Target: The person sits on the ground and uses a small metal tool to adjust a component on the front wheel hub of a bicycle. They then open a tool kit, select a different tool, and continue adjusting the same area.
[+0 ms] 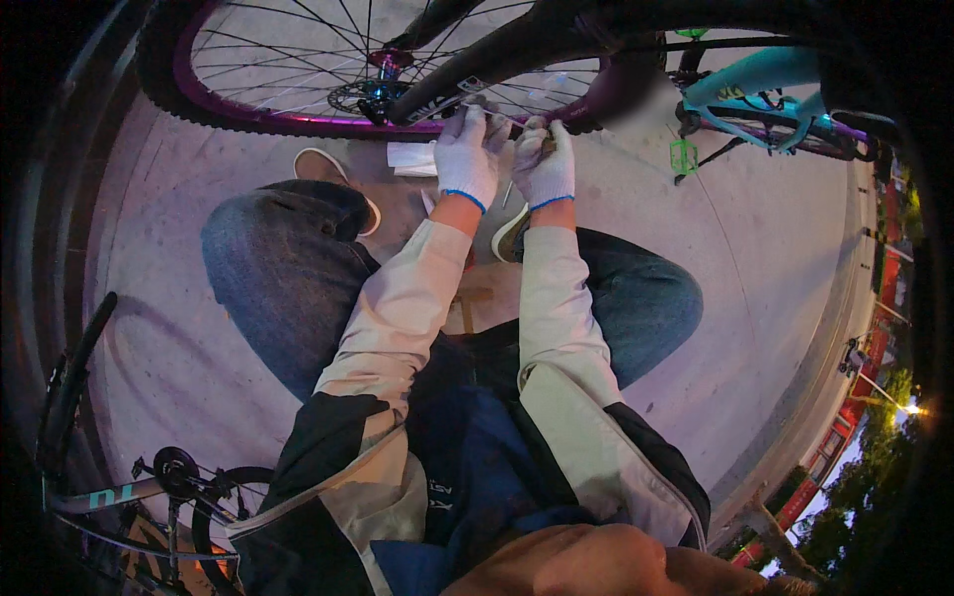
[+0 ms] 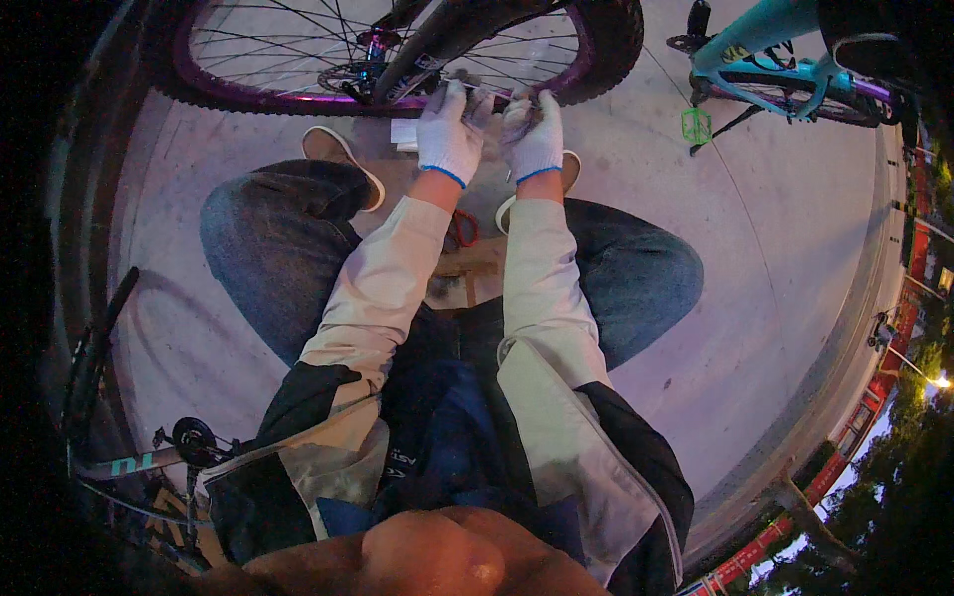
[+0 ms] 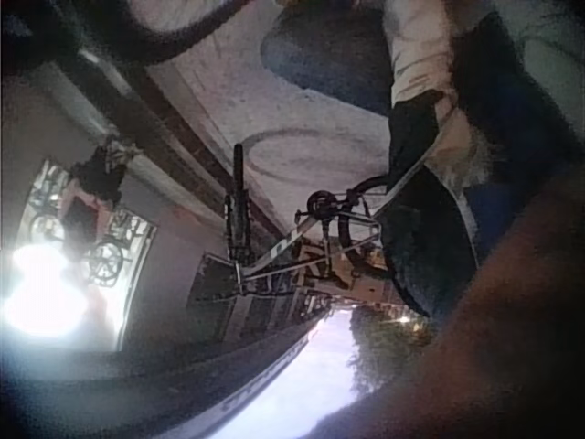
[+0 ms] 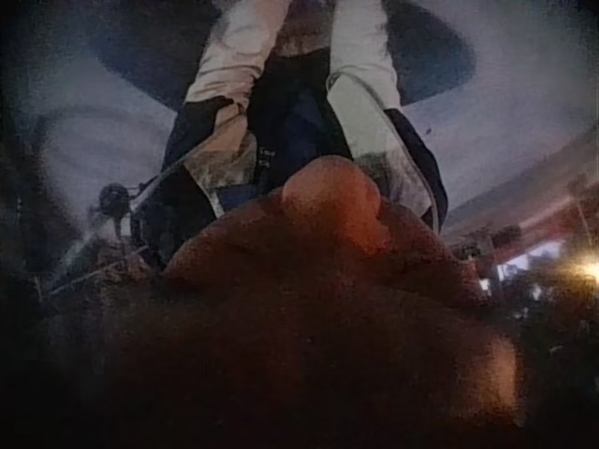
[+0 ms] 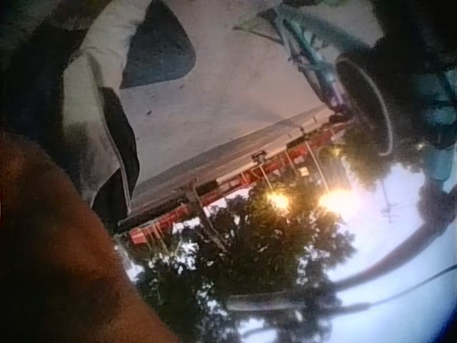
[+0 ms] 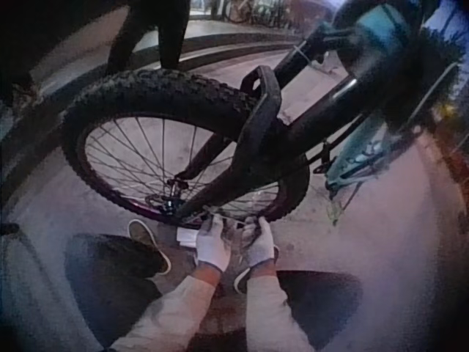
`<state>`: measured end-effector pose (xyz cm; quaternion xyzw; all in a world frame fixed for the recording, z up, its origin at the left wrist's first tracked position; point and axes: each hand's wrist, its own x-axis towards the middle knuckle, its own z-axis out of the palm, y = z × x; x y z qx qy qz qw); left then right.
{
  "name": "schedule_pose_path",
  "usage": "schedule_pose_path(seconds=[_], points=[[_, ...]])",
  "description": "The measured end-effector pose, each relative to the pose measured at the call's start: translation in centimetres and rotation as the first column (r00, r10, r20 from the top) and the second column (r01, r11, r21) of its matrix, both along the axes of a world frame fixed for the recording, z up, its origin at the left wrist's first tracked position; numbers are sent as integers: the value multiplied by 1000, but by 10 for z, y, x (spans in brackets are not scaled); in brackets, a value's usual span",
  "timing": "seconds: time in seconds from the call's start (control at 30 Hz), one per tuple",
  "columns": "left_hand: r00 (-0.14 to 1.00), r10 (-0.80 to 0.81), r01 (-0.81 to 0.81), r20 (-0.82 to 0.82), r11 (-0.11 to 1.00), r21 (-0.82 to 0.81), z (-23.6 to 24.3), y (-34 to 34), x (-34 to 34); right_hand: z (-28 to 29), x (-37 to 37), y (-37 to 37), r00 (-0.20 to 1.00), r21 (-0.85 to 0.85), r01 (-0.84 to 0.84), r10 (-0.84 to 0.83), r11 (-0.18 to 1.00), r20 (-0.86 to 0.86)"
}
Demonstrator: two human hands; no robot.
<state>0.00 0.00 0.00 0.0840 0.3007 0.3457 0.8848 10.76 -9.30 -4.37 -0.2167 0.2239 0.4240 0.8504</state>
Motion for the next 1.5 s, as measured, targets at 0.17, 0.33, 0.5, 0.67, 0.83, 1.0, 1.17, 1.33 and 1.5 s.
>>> schedule_pose_path(seconds=[0.17, 0.33, 0.5, 0.67, 0.83, 1.0, 1.17, 1.33, 1.5], points=[[999, 22, -23, -47, 1000, -20, -1, -8, -2, 6, -4, -8, 974, 61, -7, 21, 998, -228], [999, 11, -9, 30, 999, -48, -3, -5, -2, 3, -14, 4, 598, -551, 363, 266, 751, 756], [1000, 24, -24, -3, 999, -37, -2, -1, 1, 18, -13, 1, 387, -789, 551, 754, 273, 531], [1000, 19, -19, -22, 1000, -13, 0, 0, 1, 24, -19, 12, 799, -654, 290, 199, 698, 567], [1000, 10, -10, -4, 1000, -23, 1, 2, 2, -8, -20, 14, 970, 204, 224, -199, 953, -137], [997, -18, 17, -68, 1000, -26, 4, 8, 1, -28, -14, 16, 974, 399, 146, -61, 905, -218], [993, -22, 19, -114, 999, -30, 5, 3, 1, -5, -1, 8, 992, 164, 121, -117, 979, -35], [993, -49, 49, -112, 999, 0, 0, 2, -1, 11, -5, 8, 980, -47, 152, -144, 987, 140], [990, -43, 40, -133, 999, -24, -5, 3, 1, 13, -8, 1, 998, 61, 10, -14, 998, 66]])
